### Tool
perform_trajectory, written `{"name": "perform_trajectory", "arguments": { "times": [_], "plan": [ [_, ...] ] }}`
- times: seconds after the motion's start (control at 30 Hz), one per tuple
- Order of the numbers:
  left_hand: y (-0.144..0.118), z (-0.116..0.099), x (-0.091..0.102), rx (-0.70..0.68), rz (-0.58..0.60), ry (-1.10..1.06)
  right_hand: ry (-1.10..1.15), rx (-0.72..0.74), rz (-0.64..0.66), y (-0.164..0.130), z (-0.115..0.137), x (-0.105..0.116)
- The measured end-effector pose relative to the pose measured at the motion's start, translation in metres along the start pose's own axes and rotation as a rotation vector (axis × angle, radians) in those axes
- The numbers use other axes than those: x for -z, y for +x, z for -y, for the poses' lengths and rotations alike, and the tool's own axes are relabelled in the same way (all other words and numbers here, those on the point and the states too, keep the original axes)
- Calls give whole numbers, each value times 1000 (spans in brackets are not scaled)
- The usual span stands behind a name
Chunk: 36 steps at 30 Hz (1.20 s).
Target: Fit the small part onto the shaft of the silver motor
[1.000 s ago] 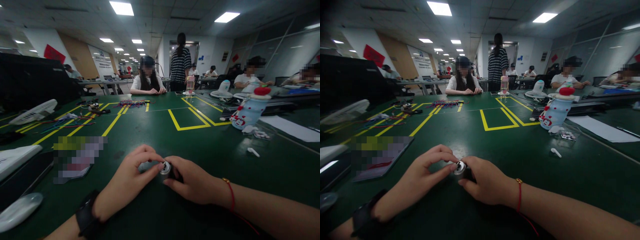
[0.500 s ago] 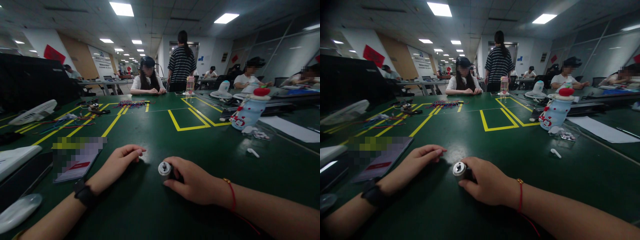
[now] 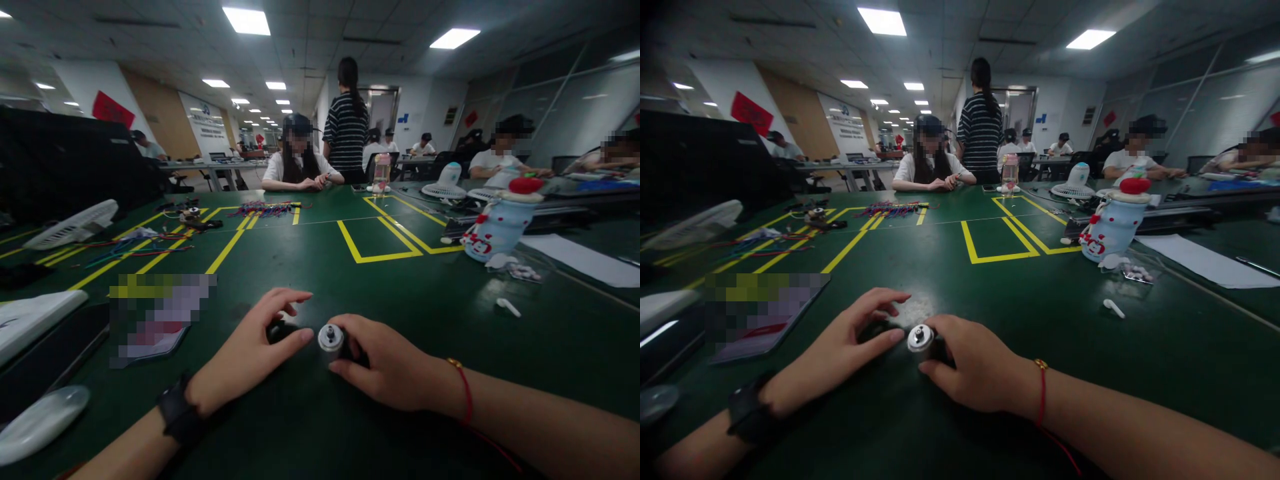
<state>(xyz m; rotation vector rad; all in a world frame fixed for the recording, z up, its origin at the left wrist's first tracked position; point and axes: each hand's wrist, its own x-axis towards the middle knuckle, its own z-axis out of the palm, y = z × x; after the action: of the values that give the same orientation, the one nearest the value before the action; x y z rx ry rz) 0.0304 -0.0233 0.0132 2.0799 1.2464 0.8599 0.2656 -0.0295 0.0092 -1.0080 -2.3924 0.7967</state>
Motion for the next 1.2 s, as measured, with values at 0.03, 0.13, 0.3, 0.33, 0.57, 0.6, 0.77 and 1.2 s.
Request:
{"name": "perform_trajectory", "arguments": {
  "times": [0.03, 0.13, 0.3, 0.33, 0.57, 0.6, 0.77, 1.2],
  "plan": [
    [-2, -7, -4, -64, -25, 11, -2, 7, -1, 0, 0, 0],
    [-4, -25, -14, -164, -45, 43, 0, 36, -5, 0, 0, -1],
    [-2, -35, -17, -128, -91, 27, -7, 55, -21, 1, 0, -2],
    [-2, -33, -14, -111, -103, 5, -9, 51, -20, 1, 0, -2],
    [0, 0, 5, -68, 119, 112, 20, 9, 4, 0, 0, -1],
    [0, 3, 5, -72, 169, 155, 22, 1, 4, 0, 0, -1],
    [-1, 6, 2, -120, 307, 252, 19, -25, 26, -2, -1, -1],
    [11, 34, 26, 33, 150, 149, 37, -40, 26, -2, -1, 1]
  ]
}}
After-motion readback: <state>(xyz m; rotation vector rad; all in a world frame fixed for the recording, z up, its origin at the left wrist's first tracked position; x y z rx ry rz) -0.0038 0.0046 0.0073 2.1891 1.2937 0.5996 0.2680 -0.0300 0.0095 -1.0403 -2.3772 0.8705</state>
